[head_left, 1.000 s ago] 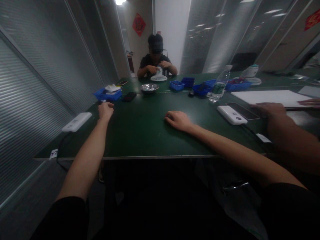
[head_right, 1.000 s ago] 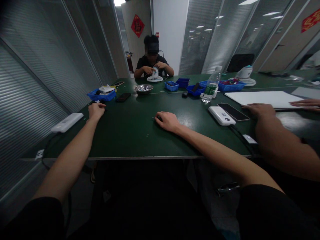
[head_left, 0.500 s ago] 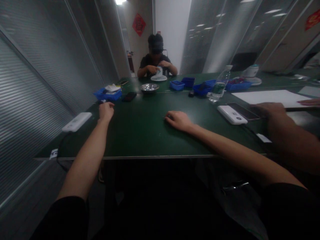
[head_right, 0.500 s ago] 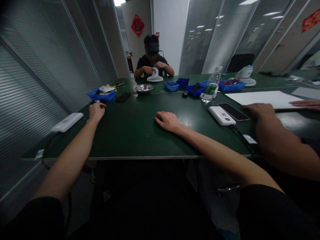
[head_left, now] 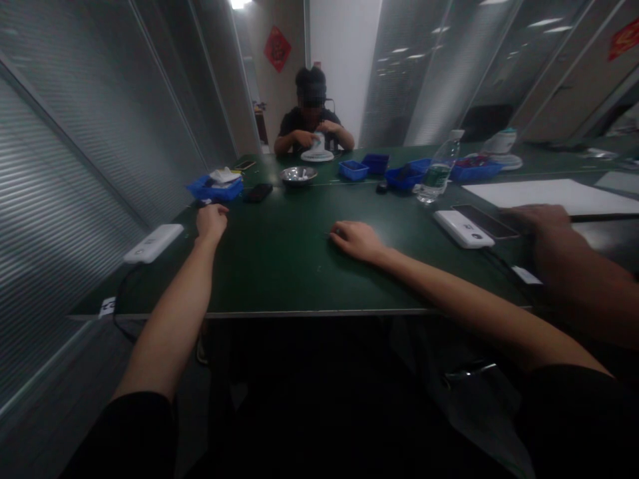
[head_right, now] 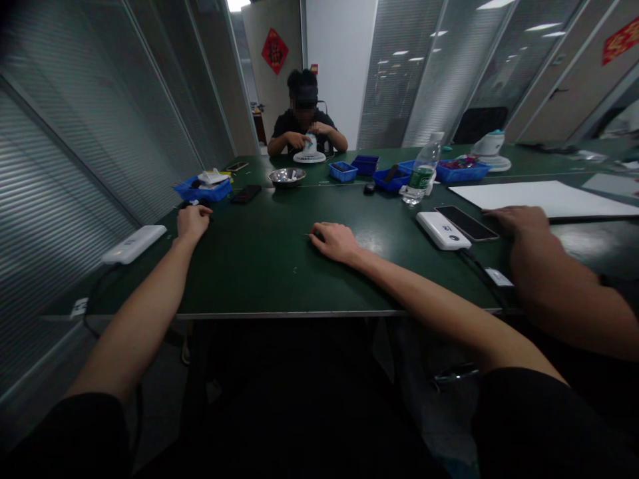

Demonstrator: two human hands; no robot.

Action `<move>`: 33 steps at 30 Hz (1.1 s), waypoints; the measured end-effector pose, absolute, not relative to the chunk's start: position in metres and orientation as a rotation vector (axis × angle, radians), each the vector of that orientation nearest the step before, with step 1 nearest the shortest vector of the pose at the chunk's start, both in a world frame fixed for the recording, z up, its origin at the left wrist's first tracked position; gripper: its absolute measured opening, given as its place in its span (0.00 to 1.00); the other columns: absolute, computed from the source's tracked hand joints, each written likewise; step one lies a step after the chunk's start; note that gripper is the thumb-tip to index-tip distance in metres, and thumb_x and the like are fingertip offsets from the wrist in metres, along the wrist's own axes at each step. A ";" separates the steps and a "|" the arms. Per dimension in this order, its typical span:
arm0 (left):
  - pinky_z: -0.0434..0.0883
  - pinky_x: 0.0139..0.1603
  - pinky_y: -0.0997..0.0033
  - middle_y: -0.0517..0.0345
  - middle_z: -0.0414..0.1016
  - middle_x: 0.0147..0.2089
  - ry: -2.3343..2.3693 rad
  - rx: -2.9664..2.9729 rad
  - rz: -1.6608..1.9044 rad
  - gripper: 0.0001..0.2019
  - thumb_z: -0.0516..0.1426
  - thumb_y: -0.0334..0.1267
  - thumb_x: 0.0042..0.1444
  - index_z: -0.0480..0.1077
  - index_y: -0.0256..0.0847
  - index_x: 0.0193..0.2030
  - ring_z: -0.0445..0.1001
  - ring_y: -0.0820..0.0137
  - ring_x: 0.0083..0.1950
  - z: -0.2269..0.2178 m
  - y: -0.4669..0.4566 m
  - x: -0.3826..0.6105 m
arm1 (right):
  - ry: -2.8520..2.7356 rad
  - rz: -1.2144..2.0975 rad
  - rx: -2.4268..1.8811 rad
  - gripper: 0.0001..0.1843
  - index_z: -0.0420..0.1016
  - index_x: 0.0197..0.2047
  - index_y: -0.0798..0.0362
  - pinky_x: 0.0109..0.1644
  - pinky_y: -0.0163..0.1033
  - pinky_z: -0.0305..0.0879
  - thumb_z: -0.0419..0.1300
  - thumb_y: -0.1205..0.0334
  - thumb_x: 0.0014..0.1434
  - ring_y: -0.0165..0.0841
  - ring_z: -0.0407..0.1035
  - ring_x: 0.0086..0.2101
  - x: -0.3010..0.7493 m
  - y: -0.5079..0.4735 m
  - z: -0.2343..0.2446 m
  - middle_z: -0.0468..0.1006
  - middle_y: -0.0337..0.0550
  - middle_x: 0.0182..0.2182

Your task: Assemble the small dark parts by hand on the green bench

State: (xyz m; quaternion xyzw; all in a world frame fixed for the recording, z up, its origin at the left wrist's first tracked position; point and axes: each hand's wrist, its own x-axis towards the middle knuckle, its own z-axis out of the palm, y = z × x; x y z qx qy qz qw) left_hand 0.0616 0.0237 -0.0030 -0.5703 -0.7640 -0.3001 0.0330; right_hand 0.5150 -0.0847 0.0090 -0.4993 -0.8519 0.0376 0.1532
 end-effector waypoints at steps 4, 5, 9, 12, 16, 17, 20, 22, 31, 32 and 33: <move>0.74 0.61 0.59 0.48 0.83 0.51 -2.362 -1.761 -0.949 0.15 0.61 0.25 0.59 0.83 0.41 0.50 0.80 0.55 0.54 -0.003 0.025 0.061 | -2.443 0.113 -1.425 0.19 0.78 0.55 0.49 0.40 0.39 0.64 0.52 0.49 0.74 0.38 0.75 0.41 0.515 -0.084 0.009 0.82 0.48 0.50; 0.74 0.61 0.59 0.48 0.83 0.51 -2.355 -1.771 -0.948 0.16 0.61 0.25 0.59 0.83 0.41 0.51 0.80 0.56 0.54 -0.003 0.025 0.061 | -2.445 0.110 -1.426 0.19 0.77 0.55 0.49 0.40 0.39 0.64 0.52 0.49 0.74 0.38 0.75 0.41 0.515 -0.084 0.009 0.82 0.48 0.50; 0.73 0.60 0.59 0.47 0.83 0.51 -2.345 -1.778 -0.896 0.16 0.59 0.26 0.61 0.82 0.41 0.52 0.79 0.56 0.54 -0.001 0.021 0.065 | -2.451 0.101 -1.438 0.19 0.77 0.55 0.50 0.40 0.38 0.63 0.52 0.49 0.74 0.38 0.75 0.41 0.515 -0.085 0.009 0.82 0.48 0.49; 0.73 0.61 0.60 0.49 0.83 0.52 -2.334 -1.775 -0.830 0.17 0.58 0.28 0.62 0.82 0.43 0.53 0.79 0.56 0.55 -0.001 0.019 0.067 | -2.459 0.097 -1.427 0.19 0.77 0.55 0.50 0.40 0.38 0.63 0.51 0.49 0.74 0.39 0.75 0.41 0.515 -0.085 0.009 0.82 0.48 0.49; 0.73 0.61 0.58 0.51 0.83 0.53 -2.308 -1.804 -0.812 0.18 0.56 0.27 0.62 0.82 0.44 0.53 0.79 0.55 0.56 -0.003 0.020 0.065 | -2.453 0.061 -1.409 0.19 0.77 0.55 0.49 0.40 0.39 0.63 0.51 0.49 0.74 0.39 0.75 0.41 0.515 -0.085 0.007 0.82 0.47 0.48; 0.73 0.61 0.57 0.51 0.83 0.53 -2.305 -1.809 -0.813 0.18 0.56 0.27 0.62 0.81 0.44 0.53 0.78 0.55 0.56 -0.003 0.021 0.064 | -2.451 0.056 -1.409 0.19 0.77 0.55 0.49 0.41 0.39 0.63 0.51 0.49 0.74 0.39 0.75 0.41 0.515 -0.085 0.007 0.82 0.47 0.48; 0.73 0.62 0.53 0.48 0.81 0.57 -2.292 -1.804 -0.807 0.17 0.58 0.30 0.62 0.80 0.43 0.55 0.77 0.52 0.59 -0.005 0.024 0.061 | -2.453 0.073 -1.410 0.19 0.77 0.55 0.49 0.42 0.39 0.63 0.51 0.49 0.74 0.39 0.75 0.42 0.515 -0.085 0.007 0.82 0.48 0.48; 0.73 0.62 0.50 0.42 0.78 0.60 -2.322 -1.768 -0.782 0.17 0.61 0.34 0.61 0.79 0.40 0.57 0.75 0.48 0.62 -0.005 0.026 0.060 | -2.455 0.088 -1.407 0.19 0.77 0.56 0.49 0.42 0.39 0.64 0.52 0.49 0.74 0.39 0.75 0.42 0.515 -0.084 0.008 0.82 0.48 0.49; 0.73 0.57 0.60 0.44 0.82 0.52 -2.395 -1.975 -0.764 0.15 0.65 0.37 0.59 0.81 0.39 0.53 0.79 0.55 0.54 -0.007 0.029 0.070 | -2.450 0.098 -1.406 0.18 0.77 0.54 0.50 0.40 0.38 0.63 0.53 0.49 0.74 0.38 0.74 0.41 0.515 -0.083 0.008 0.82 0.48 0.48; 0.73 0.56 0.61 0.45 0.82 0.50 -2.337 -2.076 -0.794 0.15 0.66 0.38 0.59 0.81 0.39 0.52 0.79 0.57 0.52 -0.007 0.030 0.076 | -2.449 0.097 -1.403 0.18 0.77 0.54 0.50 0.40 0.38 0.63 0.52 0.50 0.74 0.38 0.74 0.40 0.515 -0.084 0.008 0.82 0.48 0.48; 0.73 0.55 0.62 0.46 0.83 0.49 -2.267 -2.187 -0.829 0.16 0.66 0.39 0.58 0.81 0.39 0.52 0.79 0.58 0.51 -0.007 0.030 0.084 | -2.450 0.096 -1.401 0.18 0.77 0.54 0.50 0.40 0.38 0.63 0.53 0.49 0.74 0.38 0.74 0.40 0.515 -0.084 0.008 0.82 0.48 0.48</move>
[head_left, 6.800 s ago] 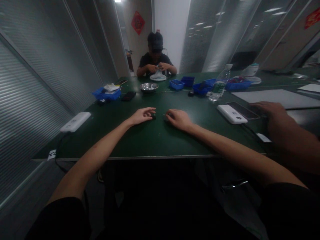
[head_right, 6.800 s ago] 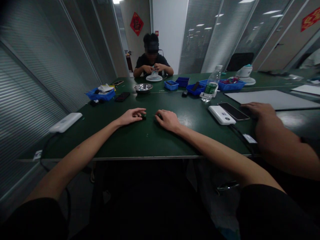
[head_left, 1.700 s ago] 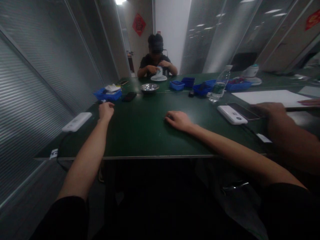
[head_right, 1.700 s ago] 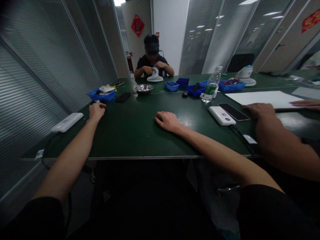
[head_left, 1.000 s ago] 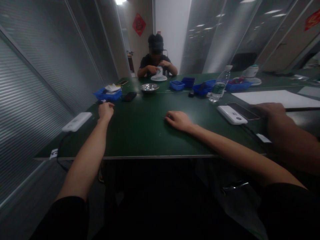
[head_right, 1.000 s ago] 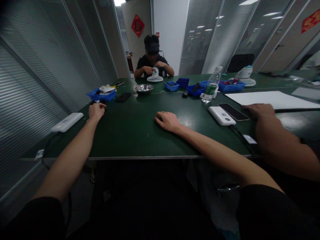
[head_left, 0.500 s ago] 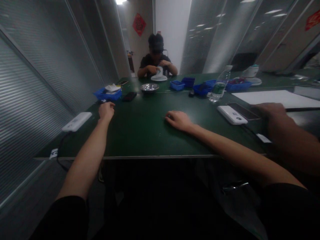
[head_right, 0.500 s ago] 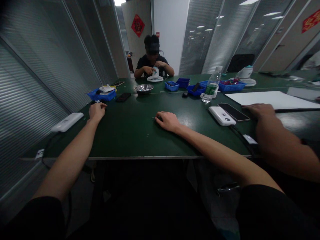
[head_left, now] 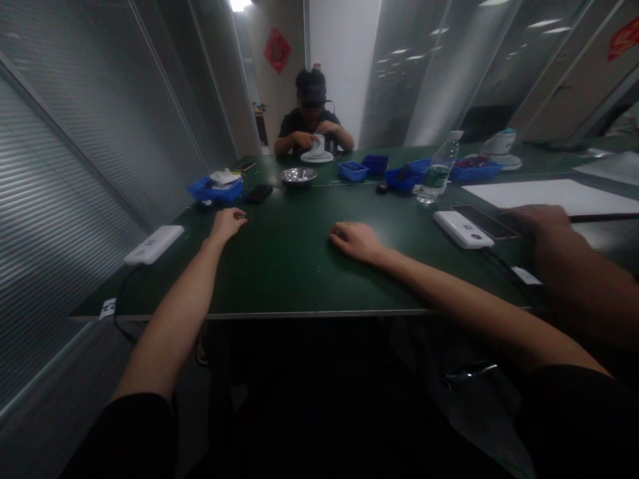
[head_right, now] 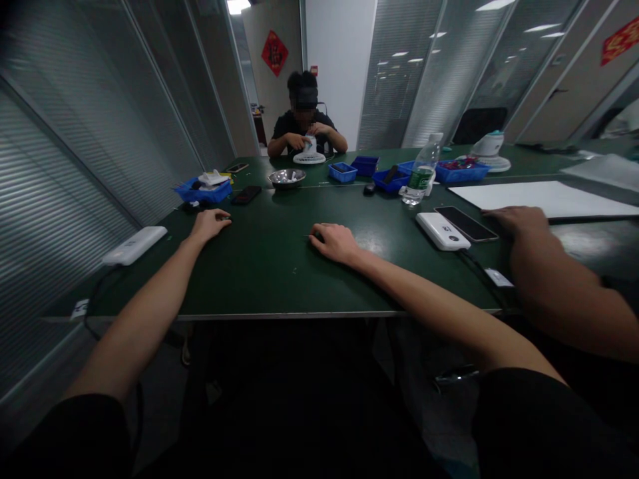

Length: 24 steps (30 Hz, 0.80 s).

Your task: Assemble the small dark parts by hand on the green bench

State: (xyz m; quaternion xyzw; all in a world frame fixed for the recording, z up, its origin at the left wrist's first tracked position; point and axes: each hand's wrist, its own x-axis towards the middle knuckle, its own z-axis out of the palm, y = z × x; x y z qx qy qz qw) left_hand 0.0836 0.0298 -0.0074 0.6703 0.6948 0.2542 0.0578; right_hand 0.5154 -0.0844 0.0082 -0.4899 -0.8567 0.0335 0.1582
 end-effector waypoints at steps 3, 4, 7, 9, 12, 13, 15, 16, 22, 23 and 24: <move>0.73 0.52 0.63 0.51 0.83 0.45 1.736 2.189 0.812 0.17 0.68 0.42 0.55 0.82 0.41 0.51 0.79 0.60 0.47 -0.008 0.027 0.113 | -2.458 0.089 -1.390 0.19 0.77 0.56 0.50 0.41 0.38 0.63 0.54 0.49 0.72 0.38 0.74 0.41 0.515 -0.087 0.010 0.82 0.48 0.48; 0.73 0.51 0.63 0.51 0.83 0.44 1.607 2.230 0.816 0.18 0.68 0.43 0.54 0.82 0.41 0.51 0.79 0.61 0.47 -0.009 0.025 0.124 | -2.460 0.084 -1.385 0.19 0.77 0.56 0.50 0.41 0.38 0.63 0.54 0.48 0.72 0.38 0.75 0.41 0.515 -0.087 0.011 0.82 0.48 0.48; 0.74 0.50 0.62 0.51 0.83 0.47 1.247 2.317 0.797 0.20 0.68 0.45 0.55 0.82 0.41 0.53 0.79 0.61 0.46 -0.009 0.013 0.161 | -2.470 0.045 -1.362 0.21 0.76 0.59 0.50 0.42 0.38 0.63 0.55 0.50 0.70 0.39 0.75 0.42 0.513 -0.090 0.012 0.81 0.48 0.51; 0.74 0.51 0.60 0.49 0.83 0.50 1.068 2.325 0.759 0.21 0.68 0.46 0.56 0.81 0.41 0.55 0.79 0.61 0.46 -0.009 0.003 0.185 | -2.484 0.016 -1.332 0.21 0.76 0.59 0.51 0.43 0.39 0.63 0.56 0.51 0.70 0.39 0.75 0.43 0.512 -0.092 0.013 0.80 0.48 0.52; 0.75 0.54 0.58 0.47 0.81 0.54 0.863 2.297 0.740 0.23 0.67 0.44 0.58 0.79 0.40 0.59 0.79 0.61 0.49 -0.010 -0.010 0.215 | -2.508 0.009 -1.266 0.21 0.76 0.60 0.51 0.44 0.38 0.63 0.55 0.52 0.70 0.39 0.75 0.43 0.511 -0.095 0.014 0.80 0.48 0.53; 0.75 0.54 0.58 0.46 0.81 0.55 0.814 2.296 0.746 0.23 0.66 0.43 0.59 0.78 0.40 0.60 0.79 0.61 0.50 -0.010 -0.013 0.222 | -2.515 0.011 -1.244 0.21 0.75 0.60 0.51 0.44 0.38 0.63 0.55 0.52 0.70 0.38 0.75 0.43 0.511 -0.096 0.015 0.80 0.48 0.53; 0.75 0.54 0.58 0.45 0.80 0.56 0.752 2.318 0.762 0.23 0.66 0.43 0.60 0.77 0.40 0.61 0.79 0.61 0.52 -0.010 -0.018 0.229 | -2.528 0.010 -1.214 0.22 0.76 0.61 0.51 0.44 0.38 0.63 0.55 0.52 0.70 0.38 0.74 0.42 0.510 -0.097 0.016 0.80 0.48 0.52; 0.75 0.54 0.58 0.45 0.79 0.57 0.739 2.343 0.766 0.23 0.65 0.43 0.61 0.77 0.40 0.61 0.78 0.60 0.53 -0.009 -0.019 0.231 | -2.535 0.008 -1.207 0.22 0.76 0.61 0.51 0.43 0.38 0.62 0.55 0.52 0.70 0.38 0.74 0.42 0.510 -0.098 0.016 0.80 0.48 0.52; 0.73 0.51 0.60 0.48 0.80 0.51 0.797 2.463 0.741 0.16 0.64 0.47 0.63 0.81 0.41 0.53 0.77 0.60 0.50 -0.008 -0.017 0.222 | -2.566 0.019 -1.222 0.21 0.76 0.60 0.52 0.40 0.38 0.61 0.55 0.53 0.69 0.37 0.73 0.41 0.510 -0.098 0.019 0.79 0.49 0.52; 0.73 0.52 0.60 0.49 0.80 0.50 0.803 2.462 0.737 0.16 0.64 0.47 0.63 0.81 0.41 0.52 0.77 0.61 0.50 -0.009 -0.017 0.222 | -2.569 0.022 -1.229 0.21 0.76 0.61 0.52 0.41 0.38 0.61 0.56 0.53 0.69 0.37 0.73 0.41 0.510 -0.098 0.019 0.79 0.49 0.52; 0.73 0.53 0.60 0.49 0.80 0.50 0.804 2.459 0.734 0.15 0.64 0.47 0.64 0.82 0.41 0.51 0.77 0.61 0.50 -0.009 -0.018 0.222 | -2.573 0.023 -1.237 0.22 0.76 0.61 0.51 0.41 0.38 0.62 0.56 0.53 0.69 0.37 0.73 0.41 0.510 -0.098 0.019 0.79 0.49 0.52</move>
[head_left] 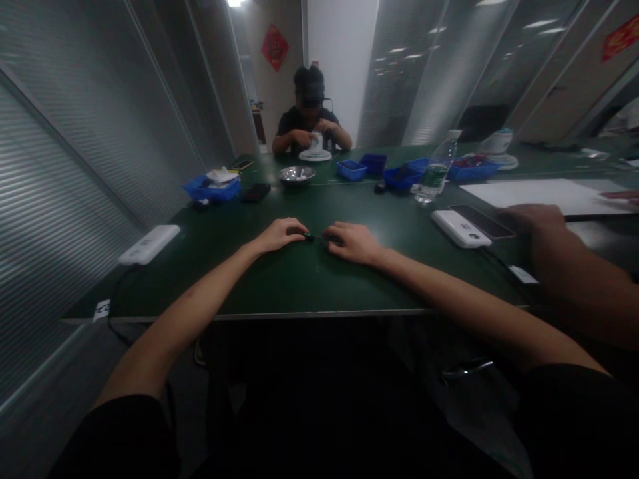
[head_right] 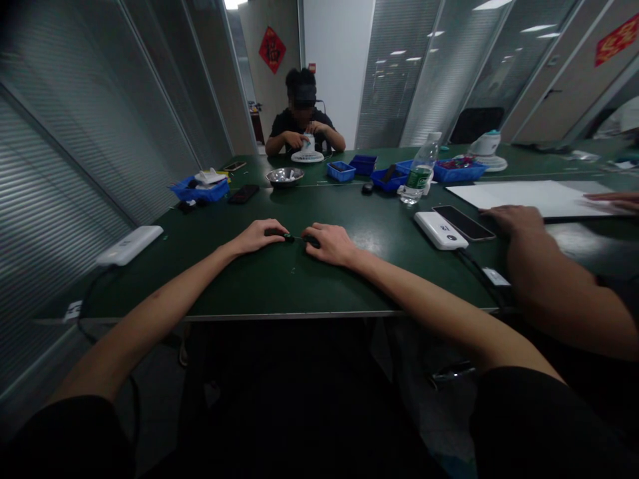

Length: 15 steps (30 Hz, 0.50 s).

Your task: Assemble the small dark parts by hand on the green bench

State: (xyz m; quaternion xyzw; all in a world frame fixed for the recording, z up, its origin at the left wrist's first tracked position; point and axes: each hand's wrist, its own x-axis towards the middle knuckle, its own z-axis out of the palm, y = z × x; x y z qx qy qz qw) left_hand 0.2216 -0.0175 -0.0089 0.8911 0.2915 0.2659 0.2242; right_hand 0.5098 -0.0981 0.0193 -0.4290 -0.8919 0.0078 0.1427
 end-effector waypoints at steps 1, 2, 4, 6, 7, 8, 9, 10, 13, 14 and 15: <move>0.72 0.54 0.60 0.49 0.80 0.49 0.804 2.455 0.730 0.15 0.64 0.47 0.64 0.82 0.41 0.51 0.77 0.61 0.50 -0.009 -0.018 0.222 | -2.578 0.022 -1.246 0.22 0.76 0.61 0.51 0.41 0.38 0.62 0.56 0.53 0.69 0.37 0.73 0.42 0.510 -0.098 0.019 0.79 0.49 0.52; 0.72 0.54 0.60 0.49 0.80 0.50 0.801 2.450 0.726 0.15 0.64 0.47 0.64 0.82 0.42 0.51 0.77 0.61 0.50 -0.009 -0.019 0.223 | -2.582 0.021 -1.254 0.22 0.76 0.61 0.50 0.41 0.38 0.62 0.56 0.53 0.69 0.38 0.73 0.42 0.510 -0.098 0.019 0.79 0.48 0.52; 0.71 0.55 0.59 0.49 0.80 0.50 0.796 2.443 0.712 0.14 0.63 0.46 0.64 0.82 0.41 0.52 0.76 0.60 0.51 -0.009 -0.020 0.224 | -2.590 0.022 -1.265 0.22 0.76 0.62 0.50 0.41 0.38 0.62 0.55 0.52 0.70 0.38 0.73 0.43 0.509 -0.098 0.020 0.79 0.48 0.52; 0.71 0.55 0.59 0.48 0.80 0.51 0.786 2.440 0.693 0.14 0.62 0.45 0.65 0.82 0.42 0.53 0.76 0.60 0.52 -0.007 -0.022 0.225 | -2.595 0.033 -1.270 0.22 0.76 0.62 0.49 0.42 0.38 0.62 0.55 0.53 0.70 0.38 0.74 0.43 0.509 -0.098 0.020 0.79 0.48 0.53; 0.71 0.56 0.59 0.48 0.80 0.51 0.781 2.440 0.687 0.14 0.62 0.45 0.65 0.82 0.42 0.53 0.76 0.60 0.52 -0.006 -0.023 0.225 | -2.597 0.039 -1.269 0.22 0.76 0.62 0.50 0.42 0.38 0.62 0.55 0.53 0.70 0.39 0.74 0.43 0.509 -0.099 0.021 0.79 0.48 0.53; 0.71 0.56 0.58 0.48 0.80 0.51 0.775 2.440 0.683 0.14 0.62 0.45 0.66 0.82 0.42 0.53 0.76 0.60 0.52 -0.005 -0.023 0.225 | -2.599 0.046 -1.264 0.22 0.76 0.62 0.50 0.43 0.38 0.63 0.55 0.53 0.70 0.39 0.74 0.44 0.510 -0.099 0.021 0.79 0.48 0.53; 0.70 0.57 0.58 0.48 0.80 0.51 0.768 2.442 0.681 0.14 0.62 0.44 0.66 0.82 0.42 0.54 0.76 0.59 0.52 -0.004 -0.024 0.225 | -2.602 0.052 -1.256 0.22 0.75 0.63 0.50 0.43 0.38 0.63 0.55 0.53 0.70 0.38 0.74 0.44 0.510 -0.099 0.021 0.79 0.49 0.53; 0.70 0.57 0.58 0.48 0.80 0.51 0.760 2.444 0.683 0.14 0.62 0.44 0.66 0.82 0.42 0.54 0.76 0.59 0.52 -0.003 -0.024 0.226 | -2.601 0.055 -1.248 0.22 0.75 0.63 0.50 0.43 0.38 0.63 0.55 0.53 0.70 0.38 0.73 0.44 0.510 -0.099 0.021 0.79 0.49 0.54; 0.70 0.56 0.58 0.49 0.80 0.50 0.742 2.450 0.685 0.14 0.61 0.44 0.66 0.82 0.42 0.53 0.76 0.60 0.51 -0.003 -0.026 0.228 | -2.597 0.042 -1.228 0.22 0.75 0.63 0.50 0.43 0.38 0.63 0.55 0.54 0.70 0.38 0.73 0.44 0.510 -0.099 0.020 0.79 0.48 0.53; 0.70 0.56 0.58 0.49 0.80 0.49 0.735 2.452 0.680 0.14 0.61 0.44 0.67 0.82 0.42 0.53 0.76 0.60 0.51 -0.003 -0.026 0.229 | -2.599 0.034 -1.227 0.22 0.75 0.62 0.50 0.43 0.38 0.62 0.55 0.54 0.70 0.38 0.73 0.44 0.510 -0.099 0.020 0.79 0.48 0.53; 0.70 0.56 0.58 0.49 0.80 0.49 0.726 2.455 0.676 0.14 0.61 0.44 0.67 0.82 0.42 0.54 0.75 0.60 0.51 -0.004 -0.026 0.230 | -2.602 0.025 -1.227 0.22 0.76 0.62 0.50 0.43 0.38 0.62 0.55 0.54 0.70 0.38 0.73 0.44 0.510 -0.099 0.019 0.79 0.48 0.52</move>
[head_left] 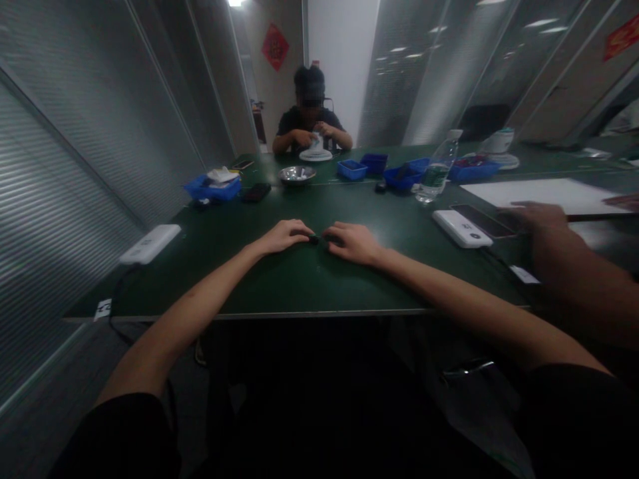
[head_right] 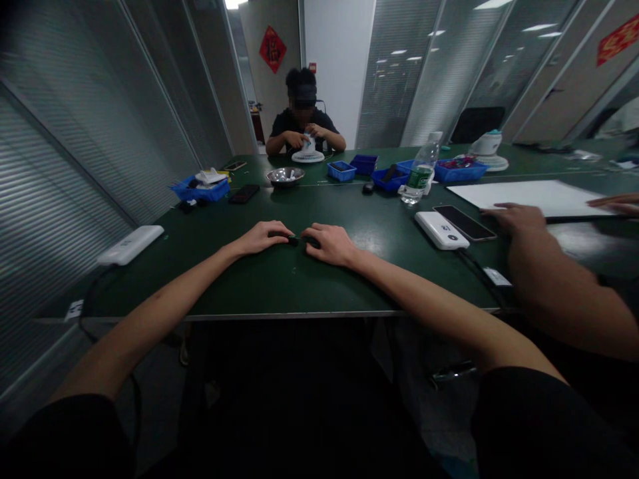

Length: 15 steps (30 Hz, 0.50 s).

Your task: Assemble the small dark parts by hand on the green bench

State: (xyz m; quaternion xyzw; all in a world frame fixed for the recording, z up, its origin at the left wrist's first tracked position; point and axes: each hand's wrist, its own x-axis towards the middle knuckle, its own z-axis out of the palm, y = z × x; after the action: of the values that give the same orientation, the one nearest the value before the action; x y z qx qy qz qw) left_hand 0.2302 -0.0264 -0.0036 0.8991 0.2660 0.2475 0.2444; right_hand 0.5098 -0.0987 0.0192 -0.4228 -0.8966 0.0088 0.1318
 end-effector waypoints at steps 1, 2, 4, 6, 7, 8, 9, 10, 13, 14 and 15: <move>0.70 0.56 0.58 0.49 0.80 0.49 0.718 2.457 0.671 0.14 0.61 0.44 0.67 0.82 0.43 0.54 0.75 0.60 0.51 -0.004 -0.027 0.231 | -2.606 0.020 -1.225 0.22 0.76 0.62 0.50 0.43 0.38 0.62 0.55 0.54 0.70 0.38 0.73 0.43 0.510 -0.098 0.019 0.79 0.48 0.52; 0.70 0.56 0.58 0.49 0.79 0.50 0.710 2.458 0.668 0.14 0.61 0.44 0.67 0.82 0.43 0.54 0.75 0.60 0.51 -0.004 -0.027 0.232 | -2.607 0.016 -1.220 0.22 0.76 0.62 0.50 0.42 0.38 0.61 0.55 0.54 0.70 0.38 0.73 0.43 0.510 -0.098 0.018 0.79 0.48 0.52; 0.70 0.55 0.59 0.49 0.79 0.50 0.705 2.460 0.672 0.14 0.60 0.43 0.67 0.81 0.43 0.55 0.75 0.61 0.51 -0.005 -0.029 0.234 | -2.601 0.012 -1.199 0.21 0.76 0.62 0.50 0.41 0.38 0.61 0.55 0.54 0.70 0.38 0.73 0.42 0.510 -0.098 0.017 0.79 0.48 0.51; 0.70 0.54 0.60 0.49 0.79 0.50 0.713 2.459 0.674 0.14 0.61 0.43 0.67 0.81 0.43 0.55 0.74 0.61 0.50 -0.005 -0.030 0.234 | -2.594 0.014 -1.178 0.21 0.76 0.61 0.50 0.41 0.38 0.61 0.55 0.54 0.70 0.37 0.73 0.42 0.510 -0.097 0.016 0.79 0.48 0.51; 0.70 0.53 0.60 0.49 0.78 0.50 0.717 2.458 0.670 0.14 0.61 0.43 0.67 0.81 0.43 0.55 0.74 0.61 0.50 -0.004 -0.030 0.235 | -2.591 0.016 -1.174 0.21 0.76 0.61 0.50 0.42 0.38 0.61 0.55 0.54 0.70 0.37 0.73 0.42 0.511 -0.097 0.016 0.79 0.48 0.51; 0.70 0.53 0.60 0.49 0.78 0.50 0.719 2.457 0.664 0.15 0.61 0.43 0.67 0.81 0.43 0.56 0.74 0.61 0.50 -0.004 -0.031 0.235 | -2.589 0.020 -1.175 0.21 0.76 0.61 0.50 0.42 0.38 0.61 0.55 0.54 0.70 0.38 0.73 0.43 0.511 -0.097 0.015 0.79 0.48 0.51; 0.70 0.52 0.60 0.49 0.78 0.50 0.721 2.456 0.657 0.15 0.61 0.43 0.67 0.81 0.43 0.56 0.74 0.60 0.50 -0.004 -0.031 0.235 | -2.585 0.025 -1.178 0.21 0.76 0.61 0.50 0.43 0.38 0.62 0.55 0.54 0.70 0.38 0.73 0.43 0.511 -0.097 0.015 0.79 0.48 0.51; 0.70 0.52 0.61 0.48 0.78 0.50 0.720 2.456 0.650 0.16 0.61 0.44 0.67 0.81 0.43 0.57 0.74 0.60 0.50 -0.005 -0.030 0.235 | -2.579 0.029 -1.180 0.21 0.75 0.62 0.50 0.43 0.38 0.62 0.55 0.54 0.70 0.38 0.73 0.43 0.511 -0.097 0.015 0.79 0.48 0.52; 0.71 0.51 0.61 0.49 0.77 0.49 0.709 2.458 0.654 0.19 0.62 0.43 0.66 0.78 0.43 0.62 0.74 0.61 0.49 -0.006 -0.028 0.235 | -2.555 0.037 -1.184 0.21 0.74 0.62 0.51 0.45 0.38 0.63 0.54 0.54 0.71 0.38 0.74 0.43 0.512 -0.096 0.013 0.79 0.48 0.53; 0.70 0.51 0.60 0.49 0.77 0.48 0.709 2.459 0.663 0.21 0.62 0.43 0.65 0.77 0.43 0.64 0.74 0.61 0.48 -0.007 -0.028 0.235 | -2.543 0.038 -1.193 0.21 0.74 0.62 0.51 0.45 0.38 0.63 0.54 0.54 0.71 0.38 0.74 0.43 0.512 -0.095 0.012 0.79 0.49 0.53; 0.70 0.52 0.60 0.50 0.77 0.48 0.712 2.460 0.666 0.23 0.62 0.43 0.65 0.75 0.43 0.66 0.74 0.61 0.48 -0.008 -0.027 0.235 | -2.526 0.036 -1.212 0.21 0.73 0.63 0.51 0.46 0.39 0.63 0.54 0.54 0.71 0.38 0.74 0.44 0.512 -0.094 0.012 0.78 0.49 0.54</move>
State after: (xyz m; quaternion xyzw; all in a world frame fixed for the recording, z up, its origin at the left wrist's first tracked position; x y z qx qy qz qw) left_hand 0.2346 -0.0268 -0.0083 0.9014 0.2607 0.2440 0.2450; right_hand 0.5116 -0.0943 0.0117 -0.4262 -0.8886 0.0127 0.1690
